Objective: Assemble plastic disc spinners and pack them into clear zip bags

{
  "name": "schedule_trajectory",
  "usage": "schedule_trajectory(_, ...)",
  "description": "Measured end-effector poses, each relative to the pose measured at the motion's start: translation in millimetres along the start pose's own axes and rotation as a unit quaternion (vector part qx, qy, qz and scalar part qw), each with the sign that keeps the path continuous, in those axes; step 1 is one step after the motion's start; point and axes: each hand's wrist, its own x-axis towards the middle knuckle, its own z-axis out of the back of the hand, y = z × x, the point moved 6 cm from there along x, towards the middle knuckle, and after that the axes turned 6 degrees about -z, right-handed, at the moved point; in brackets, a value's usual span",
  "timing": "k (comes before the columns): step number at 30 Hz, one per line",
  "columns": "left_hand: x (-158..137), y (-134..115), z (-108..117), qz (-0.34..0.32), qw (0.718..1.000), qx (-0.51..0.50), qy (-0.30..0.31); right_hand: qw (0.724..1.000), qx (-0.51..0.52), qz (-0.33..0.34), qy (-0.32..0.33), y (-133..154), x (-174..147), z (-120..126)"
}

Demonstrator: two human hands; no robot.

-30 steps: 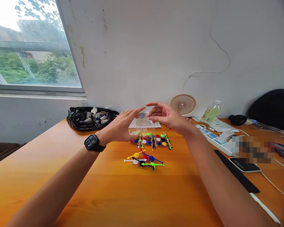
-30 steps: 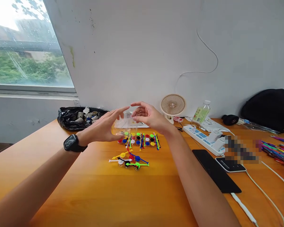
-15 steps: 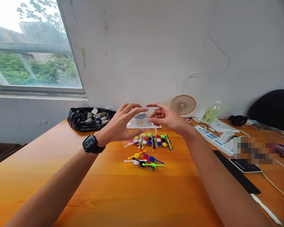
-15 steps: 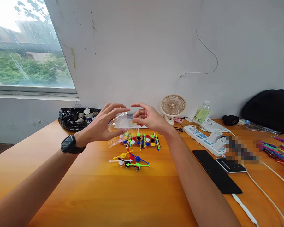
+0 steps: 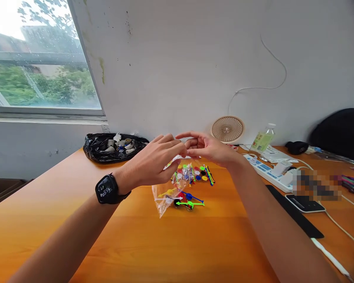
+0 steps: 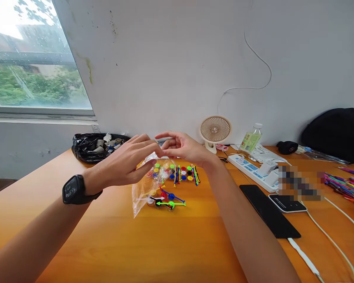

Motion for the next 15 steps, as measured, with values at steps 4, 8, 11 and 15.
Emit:
schedule_trajectory(4,-0.3,1.7,-3.7,0.003,0.999,-0.03,0.016,1.0,0.004,0.0,0.008,-1.9,2.8,-3.7)
schedule_trajectory(8,-0.2,9.4,3.7,0.034,0.996,-0.068,-0.044,0.999,0.041,0.018,-0.016,-5.2,5.1,1.8)
schedule_trajectory(11,-4.5,20.8,16.4,0.107,0.982,-0.059,-0.142,0.995,0.087,0.041,0.022,-10.8,5.8,2.6)
schedule_trajectory(15,-9.0,27.1,22.2,0.157,0.966,-0.05,-0.199,0.977,0.124,0.03,0.173,-22.3,6.7,-19.3)
